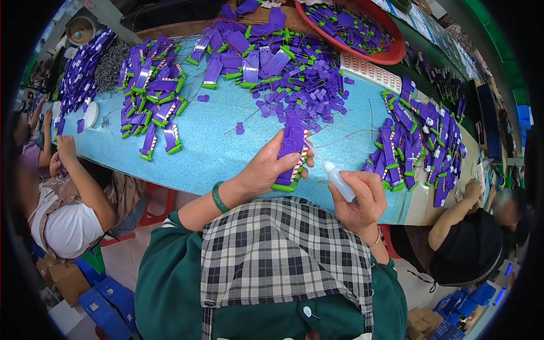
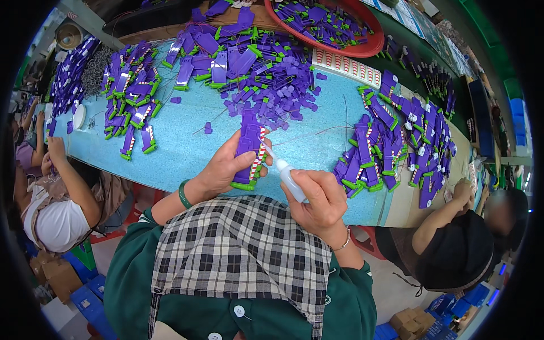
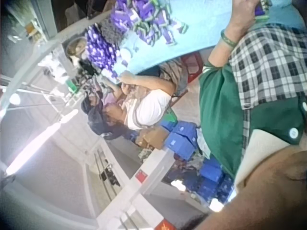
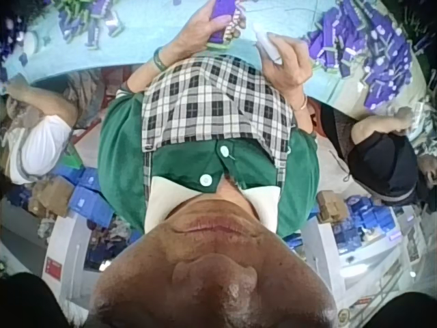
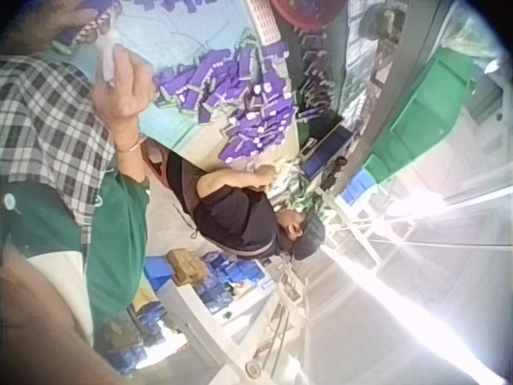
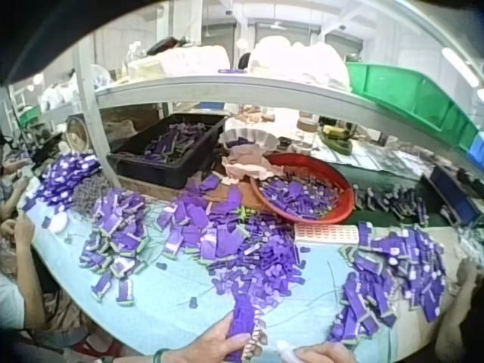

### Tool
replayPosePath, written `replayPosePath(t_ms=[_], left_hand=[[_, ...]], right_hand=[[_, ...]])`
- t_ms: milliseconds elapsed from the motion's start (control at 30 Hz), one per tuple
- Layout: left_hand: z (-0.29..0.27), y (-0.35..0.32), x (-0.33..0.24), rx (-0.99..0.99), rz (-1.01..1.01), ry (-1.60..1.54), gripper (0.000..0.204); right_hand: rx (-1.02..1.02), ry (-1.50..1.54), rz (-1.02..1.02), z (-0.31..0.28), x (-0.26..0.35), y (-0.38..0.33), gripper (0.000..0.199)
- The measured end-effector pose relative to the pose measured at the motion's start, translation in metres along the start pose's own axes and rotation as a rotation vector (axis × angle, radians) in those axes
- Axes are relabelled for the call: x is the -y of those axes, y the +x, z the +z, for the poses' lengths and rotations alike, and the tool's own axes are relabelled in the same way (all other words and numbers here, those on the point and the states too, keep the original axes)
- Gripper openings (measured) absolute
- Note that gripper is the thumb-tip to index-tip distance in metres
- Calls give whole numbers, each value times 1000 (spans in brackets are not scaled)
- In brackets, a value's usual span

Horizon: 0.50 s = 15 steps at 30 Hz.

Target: The person sits at a table in a workshop and assembles small purple and green plastic components. They repeatedly pick up a purple piece, apply glue from a small bottle, and attach a green piece to it. The finished units are placed into a red tray on the table.

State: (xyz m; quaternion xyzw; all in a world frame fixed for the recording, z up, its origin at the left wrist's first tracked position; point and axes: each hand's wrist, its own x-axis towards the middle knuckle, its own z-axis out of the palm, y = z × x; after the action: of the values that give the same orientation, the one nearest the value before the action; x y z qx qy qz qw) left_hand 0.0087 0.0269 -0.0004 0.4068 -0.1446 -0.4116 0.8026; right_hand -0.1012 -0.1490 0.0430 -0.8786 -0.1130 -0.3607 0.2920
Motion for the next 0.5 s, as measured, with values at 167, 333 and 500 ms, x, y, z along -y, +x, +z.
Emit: replayPosePath(t_ms=[167,333,500], left_hand=[[-4,0,4,54,35,37,53],[-4,-1,3,81,61,128,50],[3,-2,7,11,143,277,44]], right_hand=[[6,10,-7,1,1,3,43],[30,5,-35,0,0,5,43],[5,1,-41,-2,2,4,43]])
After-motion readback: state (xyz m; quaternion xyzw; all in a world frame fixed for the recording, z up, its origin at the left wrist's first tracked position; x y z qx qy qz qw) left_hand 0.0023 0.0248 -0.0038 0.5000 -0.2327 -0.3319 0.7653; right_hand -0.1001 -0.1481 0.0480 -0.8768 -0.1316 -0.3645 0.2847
